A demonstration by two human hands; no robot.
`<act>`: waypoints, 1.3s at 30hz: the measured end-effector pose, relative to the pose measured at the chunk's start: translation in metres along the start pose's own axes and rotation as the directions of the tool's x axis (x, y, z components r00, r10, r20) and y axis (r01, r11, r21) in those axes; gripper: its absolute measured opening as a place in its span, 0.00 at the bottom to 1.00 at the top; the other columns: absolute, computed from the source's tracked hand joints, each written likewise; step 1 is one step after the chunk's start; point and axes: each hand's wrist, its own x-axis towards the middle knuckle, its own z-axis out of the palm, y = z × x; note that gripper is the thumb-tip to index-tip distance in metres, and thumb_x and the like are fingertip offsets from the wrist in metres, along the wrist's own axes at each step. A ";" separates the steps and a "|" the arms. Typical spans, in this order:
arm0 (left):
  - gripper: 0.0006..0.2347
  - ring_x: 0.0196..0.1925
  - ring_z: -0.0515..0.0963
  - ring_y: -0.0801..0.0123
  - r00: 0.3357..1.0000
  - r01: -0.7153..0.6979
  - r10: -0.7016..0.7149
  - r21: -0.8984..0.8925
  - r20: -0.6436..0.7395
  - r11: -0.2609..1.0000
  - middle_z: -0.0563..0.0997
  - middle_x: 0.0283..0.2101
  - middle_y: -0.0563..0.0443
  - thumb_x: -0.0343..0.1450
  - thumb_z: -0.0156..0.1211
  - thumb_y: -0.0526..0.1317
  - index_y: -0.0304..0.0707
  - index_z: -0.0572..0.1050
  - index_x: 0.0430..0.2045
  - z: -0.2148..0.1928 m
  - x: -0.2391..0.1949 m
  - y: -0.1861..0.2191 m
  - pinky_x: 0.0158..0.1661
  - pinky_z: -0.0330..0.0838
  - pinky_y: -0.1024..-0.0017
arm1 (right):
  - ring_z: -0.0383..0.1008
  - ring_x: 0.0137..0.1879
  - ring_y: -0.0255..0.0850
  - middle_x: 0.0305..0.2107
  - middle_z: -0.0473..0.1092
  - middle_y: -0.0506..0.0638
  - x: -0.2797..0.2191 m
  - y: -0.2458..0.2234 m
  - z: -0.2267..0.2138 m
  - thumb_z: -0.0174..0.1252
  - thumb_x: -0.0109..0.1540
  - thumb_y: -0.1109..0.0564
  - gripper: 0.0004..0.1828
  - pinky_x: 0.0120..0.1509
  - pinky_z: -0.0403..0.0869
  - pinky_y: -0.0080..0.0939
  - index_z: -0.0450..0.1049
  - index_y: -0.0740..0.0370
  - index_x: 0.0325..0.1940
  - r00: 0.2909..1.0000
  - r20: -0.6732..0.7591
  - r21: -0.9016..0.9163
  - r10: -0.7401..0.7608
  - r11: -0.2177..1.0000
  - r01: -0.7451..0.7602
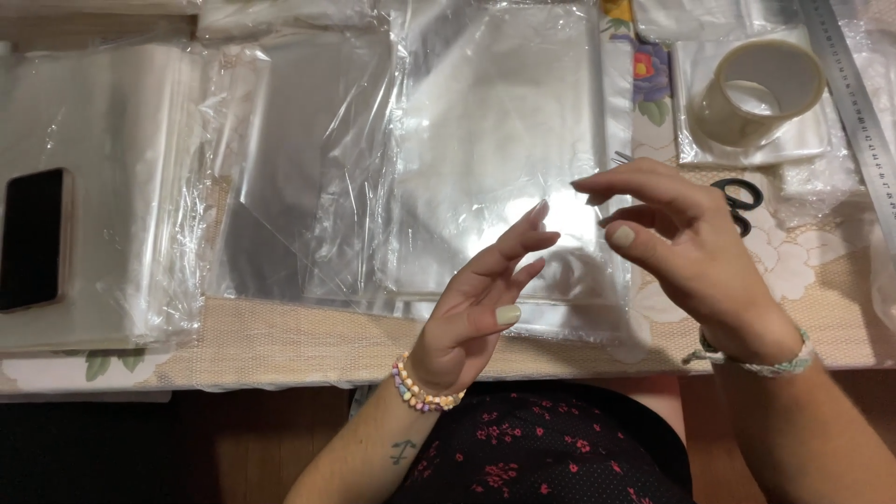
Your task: Preparing and sealing plastic packaging bags using adhesive tape and scissors.
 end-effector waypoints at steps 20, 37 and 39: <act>0.33 0.78 0.46 0.52 0.982 0.026 -0.151 0.873 -0.113 -0.488 0.49 0.76 0.40 0.74 0.42 0.62 0.40 0.54 0.70 -0.070 -0.058 -0.001 0.71 0.42 0.50 | 0.77 0.50 0.39 0.42 0.78 0.52 0.055 0.010 0.072 0.59 0.61 0.63 0.11 0.58 0.76 0.36 0.78 0.63 0.48 0.958 0.128 0.308 0.258 0.907 -0.286; 0.17 0.33 0.79 0.56 0.680 0.724 0.205 0.689 -0.704 -0.037 0.77 0.24 0.54 0.68 0.67 0.46 0.39 0.78 0.48 -0.151 -0.089 0.079 0.37 0.70 0.59 | 0.70 0.62 0.60 0.48 0.74 0.57 0.007 0.047 0.157 0.66 0.57 0.53 0.35 0.60 0.73 0.56 0.65 0.64 0.67 0.764 0.376 -0.564 -0.525 0.524 0.638; 0.11 0.30 0.80 0.63 0.661 0.738 0.154 0.673 -0.735 0.045 0.77 0.21 0.57 0.67 0.68 0.44 0.44 0.81 0.40 -0.157 -0.087 0.082 0.34 0.71 0.66 | 0.70 0.63 0.60 0.49 0.73 0.58 0.006 0.049 0.166 0.63 0.60 0.52 0.33 0.61 0.71 0.56 0.65 0.65 0.67 0.748 0.405 -0.560 -0.525 0.505 0.657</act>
